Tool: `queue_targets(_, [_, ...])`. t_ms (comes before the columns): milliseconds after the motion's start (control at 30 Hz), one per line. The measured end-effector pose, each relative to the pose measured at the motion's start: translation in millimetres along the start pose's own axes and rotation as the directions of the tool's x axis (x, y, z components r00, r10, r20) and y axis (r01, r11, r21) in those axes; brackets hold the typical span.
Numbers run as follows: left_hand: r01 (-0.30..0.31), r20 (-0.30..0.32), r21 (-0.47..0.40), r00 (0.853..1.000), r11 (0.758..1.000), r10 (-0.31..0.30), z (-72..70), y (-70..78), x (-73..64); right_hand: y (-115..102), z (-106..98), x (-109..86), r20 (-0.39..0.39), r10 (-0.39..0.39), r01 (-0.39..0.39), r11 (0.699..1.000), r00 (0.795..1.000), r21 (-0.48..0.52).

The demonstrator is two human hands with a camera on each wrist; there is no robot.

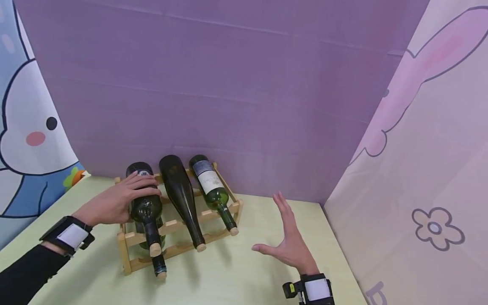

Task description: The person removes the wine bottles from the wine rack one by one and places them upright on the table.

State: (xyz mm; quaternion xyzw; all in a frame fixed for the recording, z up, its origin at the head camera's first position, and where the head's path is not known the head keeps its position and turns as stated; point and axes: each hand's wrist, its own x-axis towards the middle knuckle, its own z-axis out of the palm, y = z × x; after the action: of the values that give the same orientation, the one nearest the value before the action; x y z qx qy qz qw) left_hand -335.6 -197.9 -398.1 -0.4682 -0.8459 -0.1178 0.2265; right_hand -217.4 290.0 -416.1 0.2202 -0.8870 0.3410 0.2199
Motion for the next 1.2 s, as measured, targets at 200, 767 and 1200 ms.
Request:
queue_targets(200, [-0.021,-0.07,-0.003,0.997,1.0,0.021,1.1,0.5,-2.4,-0.6,1.4,-0.3,0.02,0.018,-0.018,1.0,1.0,-0.003])
queue_targets(767, [0.09,-0.214,-0.047,0.972,0.995,-0.098,-8.7,13.3,-0.6,-9.5,0.5,-0.9,0.015,-0.004,0.004,1.0,1.0,0.023])
queue_targets(1200, [0.178,-0.298,-0.114,0.932,0.977,-0.205,-31.9,27.4,1.3,-37.3,-4.4,5.7,-0.012,-0.099,0.099,0.992,0.995,0.072])
